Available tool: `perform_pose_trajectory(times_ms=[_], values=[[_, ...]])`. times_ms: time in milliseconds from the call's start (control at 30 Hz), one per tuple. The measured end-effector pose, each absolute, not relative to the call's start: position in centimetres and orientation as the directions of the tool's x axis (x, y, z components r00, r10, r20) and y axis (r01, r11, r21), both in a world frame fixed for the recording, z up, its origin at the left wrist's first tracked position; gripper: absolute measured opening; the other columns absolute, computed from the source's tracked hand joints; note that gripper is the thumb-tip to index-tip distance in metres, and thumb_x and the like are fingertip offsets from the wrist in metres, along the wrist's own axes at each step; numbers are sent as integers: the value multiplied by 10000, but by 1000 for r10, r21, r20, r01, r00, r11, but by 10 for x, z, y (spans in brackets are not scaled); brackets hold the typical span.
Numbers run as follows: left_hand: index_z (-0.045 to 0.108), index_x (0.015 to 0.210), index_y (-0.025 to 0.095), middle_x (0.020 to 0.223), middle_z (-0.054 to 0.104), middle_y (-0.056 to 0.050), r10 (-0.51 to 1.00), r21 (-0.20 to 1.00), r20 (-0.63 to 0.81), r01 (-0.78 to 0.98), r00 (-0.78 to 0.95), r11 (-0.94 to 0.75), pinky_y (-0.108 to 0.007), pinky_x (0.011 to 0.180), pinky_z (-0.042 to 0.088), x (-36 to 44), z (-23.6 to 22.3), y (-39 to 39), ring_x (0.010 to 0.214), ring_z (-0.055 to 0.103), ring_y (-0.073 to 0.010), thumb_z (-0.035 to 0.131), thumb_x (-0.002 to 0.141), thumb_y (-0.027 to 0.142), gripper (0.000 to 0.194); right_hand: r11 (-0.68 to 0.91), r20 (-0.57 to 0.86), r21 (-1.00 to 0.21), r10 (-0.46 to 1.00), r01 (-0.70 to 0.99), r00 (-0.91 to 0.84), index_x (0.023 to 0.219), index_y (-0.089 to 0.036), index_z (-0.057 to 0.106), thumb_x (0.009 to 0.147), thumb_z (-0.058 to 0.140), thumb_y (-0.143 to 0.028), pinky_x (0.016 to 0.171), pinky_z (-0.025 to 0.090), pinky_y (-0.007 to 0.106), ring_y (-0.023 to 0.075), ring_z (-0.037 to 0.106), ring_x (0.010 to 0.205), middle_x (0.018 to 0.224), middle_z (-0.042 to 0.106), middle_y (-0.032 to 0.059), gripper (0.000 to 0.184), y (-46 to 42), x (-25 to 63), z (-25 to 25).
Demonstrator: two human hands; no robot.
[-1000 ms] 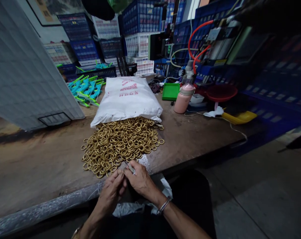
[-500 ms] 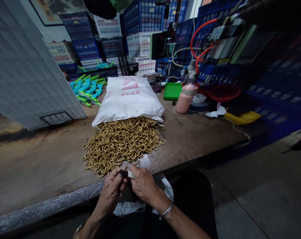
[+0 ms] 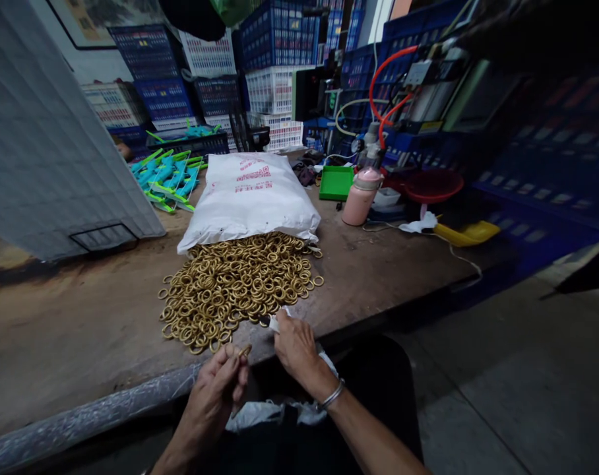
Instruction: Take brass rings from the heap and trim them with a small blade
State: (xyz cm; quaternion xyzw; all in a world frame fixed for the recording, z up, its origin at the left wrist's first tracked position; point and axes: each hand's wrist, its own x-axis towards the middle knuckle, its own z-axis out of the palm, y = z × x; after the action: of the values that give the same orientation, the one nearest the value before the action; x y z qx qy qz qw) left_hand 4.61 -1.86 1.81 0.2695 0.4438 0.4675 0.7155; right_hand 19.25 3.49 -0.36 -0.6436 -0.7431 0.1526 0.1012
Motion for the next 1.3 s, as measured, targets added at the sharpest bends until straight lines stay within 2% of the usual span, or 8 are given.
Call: perform_pose_trajectory(times_ms=[100,167,400,533,733,967,1167,1300], values=[[535,705,144,650,585,-7,883,725,-431,-512,184,460,-148,337,296,44,13,-16,421,425,-48,622,700,412,281,17,-38,-327,999,945,-31,906,-176,493,819,424,-184,554,244,256,165,578,680,775,639,55,112,40,191,-3],[547,705,131,709,608,-36,876,704,-446,-532,184,470,-155,358,328,43,9,-14,469,470,-63,637,695,378,263,5,-31,-310,999,951,-15,925,-177,492,836,434,-244,574,262,262,184,587,718,793,642,62,126,41,187,-3],[571,842,152,712,621,-28,831,569,-502,-631,240,527,-171,412,369,38,9,-11,544,545,-96,651,687,260,205,11,-22,-258,1000,966,-17,994,-160,479,846,402,-232,626,298,282,218,587,799,829,635,84,182,45,177,-12],[569,692,118,712,621,-48,811,533,-545,-659,211,530,-180,440,394,36,5,-8,607,575,-117,674,665,280,195,-1,-51,-273,999,962,-13,970,-155,498,830,418,-210,635,301,276,200,586,781,823,638,88,170,46,177,-8],[533,742,146,677,586,-9,837,662,-530,-552,135,507,-155,378,364,44,-1,-3,560,561,-105,687,649,300,237,-26,-64,-296,998,955,7,942,-153,523,812,417,-200,587,274,260,191,586,749,801,642,79,174,45,181,0],[512,920,171,615,527,31,936,890,-350,-302,23,341,-141,327,322,58,-7,1,472,481,-85,627,674,426,373,-20,-46,-535,999,845,-6,757,-181,521,798,423,-221,516,226,232,123,514,582,652,593,19,114,38,182,2],[543,816,170,485,407,81,965,953,-263,-159,-9,259,-154,350,257,63,-5,2,369,331,-48,538,731,472,313,8,-2,-688,1000,726,-14,662,-190,463,780,441,-224,514,234,217,104,426,541,584,496,-21,125,26,168,-1],[530,652,164,477,392,72,974,973,-216,-103,-73,208,-175,410,283,58,-4,2,416,342,-62,551,730,440,287,36,11,-779,999,626,-44,621,-194,424,794,412,-271,515,259,212,102,396,535,563,436,-38,190,28,169,-2]])
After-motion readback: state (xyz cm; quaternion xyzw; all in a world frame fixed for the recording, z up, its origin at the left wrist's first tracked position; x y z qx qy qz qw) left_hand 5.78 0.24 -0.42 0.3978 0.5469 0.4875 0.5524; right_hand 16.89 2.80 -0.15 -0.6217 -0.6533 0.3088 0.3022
